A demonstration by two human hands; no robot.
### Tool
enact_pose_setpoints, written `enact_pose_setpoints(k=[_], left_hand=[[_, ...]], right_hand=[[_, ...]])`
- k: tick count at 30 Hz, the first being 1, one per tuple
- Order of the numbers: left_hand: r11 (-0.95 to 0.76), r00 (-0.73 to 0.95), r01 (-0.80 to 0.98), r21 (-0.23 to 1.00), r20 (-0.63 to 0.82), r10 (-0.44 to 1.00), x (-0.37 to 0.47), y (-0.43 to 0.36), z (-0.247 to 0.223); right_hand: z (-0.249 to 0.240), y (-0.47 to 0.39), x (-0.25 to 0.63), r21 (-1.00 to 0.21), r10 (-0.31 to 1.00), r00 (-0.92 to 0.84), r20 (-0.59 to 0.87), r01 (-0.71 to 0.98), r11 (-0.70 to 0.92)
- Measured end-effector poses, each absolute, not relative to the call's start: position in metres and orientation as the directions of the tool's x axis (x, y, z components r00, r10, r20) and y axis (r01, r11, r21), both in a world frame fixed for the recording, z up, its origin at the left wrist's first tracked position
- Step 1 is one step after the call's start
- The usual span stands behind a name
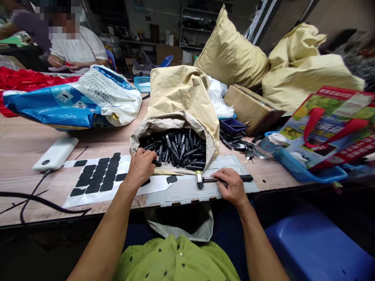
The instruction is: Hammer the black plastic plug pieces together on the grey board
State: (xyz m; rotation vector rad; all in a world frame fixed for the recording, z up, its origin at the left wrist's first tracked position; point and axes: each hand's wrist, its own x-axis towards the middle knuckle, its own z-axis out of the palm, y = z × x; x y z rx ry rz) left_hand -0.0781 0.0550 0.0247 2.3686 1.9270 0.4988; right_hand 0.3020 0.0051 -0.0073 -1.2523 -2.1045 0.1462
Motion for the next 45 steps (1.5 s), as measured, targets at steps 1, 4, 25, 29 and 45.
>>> enact_pose_setpoints(k=[1, 4, 25, 29, 45], left_hand=[[-0.240, 0.186, 0.937, 0.252, 0.219, 0.958, -0.079, 0.055, 0.023], [-0.286, 0.205, 0.918, 0.275, 0.288, 0.935, -0.081, 0.052, 0.024], [-0.441, 0.289, 0.586, 0.680, 0.333, 0.898, 0.008, 0.001, 0.004], [-0.421, 0.285, 0.583, 0.695, 0.309, 0.907, 0.009, 0.001, 0.005], [-0.370, 0.246, 0.569, 0.734, 0.278, 0.929, 0.010, 0.003, 0.002]], right_hand=[[-0.006, 0.005, 0.302, -0.415, 0.816, -0.309, 0.489, 0.740, 0.529], [-0.003, 0.003, 0.302, -0.415, 0.824, -0.311, 0.473, 0.746, 0.520], [0.010, -0.004, 0.301, -0.384, 0.785, -0.267, 0.559, 0.756, 0.530], [0.027, -0.018, 0.284, -0.504, 0.812, -0.155, 0.563, 0.714, 0.486], [0.028, -0.048, 0.236, -0.370, 0.829, -0.207, 0.520, 0.820, 0.437]])
